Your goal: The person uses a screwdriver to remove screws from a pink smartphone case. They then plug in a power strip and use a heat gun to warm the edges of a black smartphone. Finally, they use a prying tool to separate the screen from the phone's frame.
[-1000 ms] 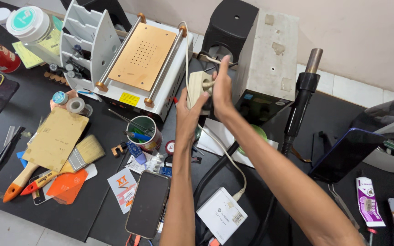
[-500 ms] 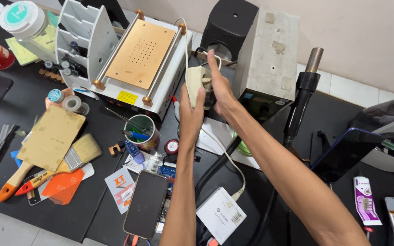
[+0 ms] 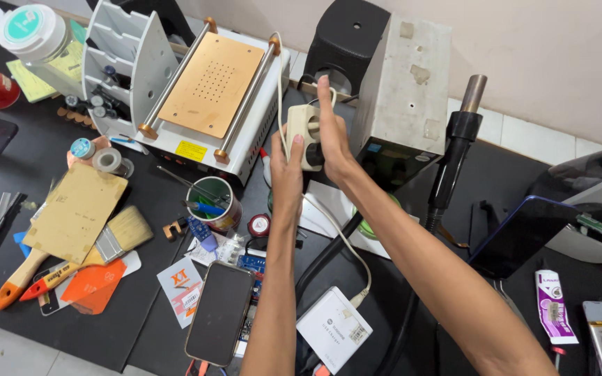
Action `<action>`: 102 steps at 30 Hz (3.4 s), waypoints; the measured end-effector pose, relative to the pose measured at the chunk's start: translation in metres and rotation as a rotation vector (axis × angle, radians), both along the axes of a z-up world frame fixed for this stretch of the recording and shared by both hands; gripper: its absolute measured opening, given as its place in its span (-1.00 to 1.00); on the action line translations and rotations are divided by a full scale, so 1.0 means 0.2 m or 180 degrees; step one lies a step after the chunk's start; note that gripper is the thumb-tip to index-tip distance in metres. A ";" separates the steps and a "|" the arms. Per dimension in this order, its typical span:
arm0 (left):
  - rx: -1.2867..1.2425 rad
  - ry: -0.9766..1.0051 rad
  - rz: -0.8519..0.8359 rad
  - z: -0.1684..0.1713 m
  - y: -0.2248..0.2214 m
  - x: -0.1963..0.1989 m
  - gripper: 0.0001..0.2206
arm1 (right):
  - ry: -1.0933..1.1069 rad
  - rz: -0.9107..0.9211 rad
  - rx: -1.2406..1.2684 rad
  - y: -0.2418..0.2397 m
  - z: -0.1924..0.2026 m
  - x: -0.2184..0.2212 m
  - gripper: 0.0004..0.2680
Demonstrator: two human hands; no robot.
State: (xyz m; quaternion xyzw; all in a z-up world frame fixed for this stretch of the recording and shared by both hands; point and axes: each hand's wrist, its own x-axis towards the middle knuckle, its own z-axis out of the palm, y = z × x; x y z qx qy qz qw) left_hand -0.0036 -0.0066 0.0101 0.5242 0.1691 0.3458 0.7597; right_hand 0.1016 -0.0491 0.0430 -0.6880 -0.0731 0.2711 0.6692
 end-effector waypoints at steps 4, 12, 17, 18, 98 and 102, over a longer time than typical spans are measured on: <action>-0.0670 0.0084 -0.0398 -0.02 0.06 -0.03 -0.66 | 0.0259 0.0296 -0.0061 -0.02 -0.02 0.03 -0.25; -0.0819 0.0248 0.0016 -0.02 0.02 -0.02 -0.65 | -0.0107 0.0164 -0.0230 0.00 -0.01 -0.08 -0.30; -0.0821 -0.0075 -0.0147 -0.03 0.01 -0.01 -0.70 | -0.0507 -0.0370 -0.0825 -0.01 0.06 -0.15 -0.39; -0.0831 -0.0111 -0.0161 -0.03 0.01 -0.01 -0.71 | -0.0518 -0.0411 -0.0916 0.00 0.07 -0.15 -0.39; 0.2861 0.0290 0.0743 0.45 -0.49 -0.11 -0.69 | -0.1553 -0.0985 -0.1394 -2.31 0.15 -1.03 -0.75; 0.2003 -0.0210 -0.0586 0.76 -0.88 -0.27 -0.80 | -0.1628 -0.0981 -0.1002 -2.38 0.12 -1.27 -0.94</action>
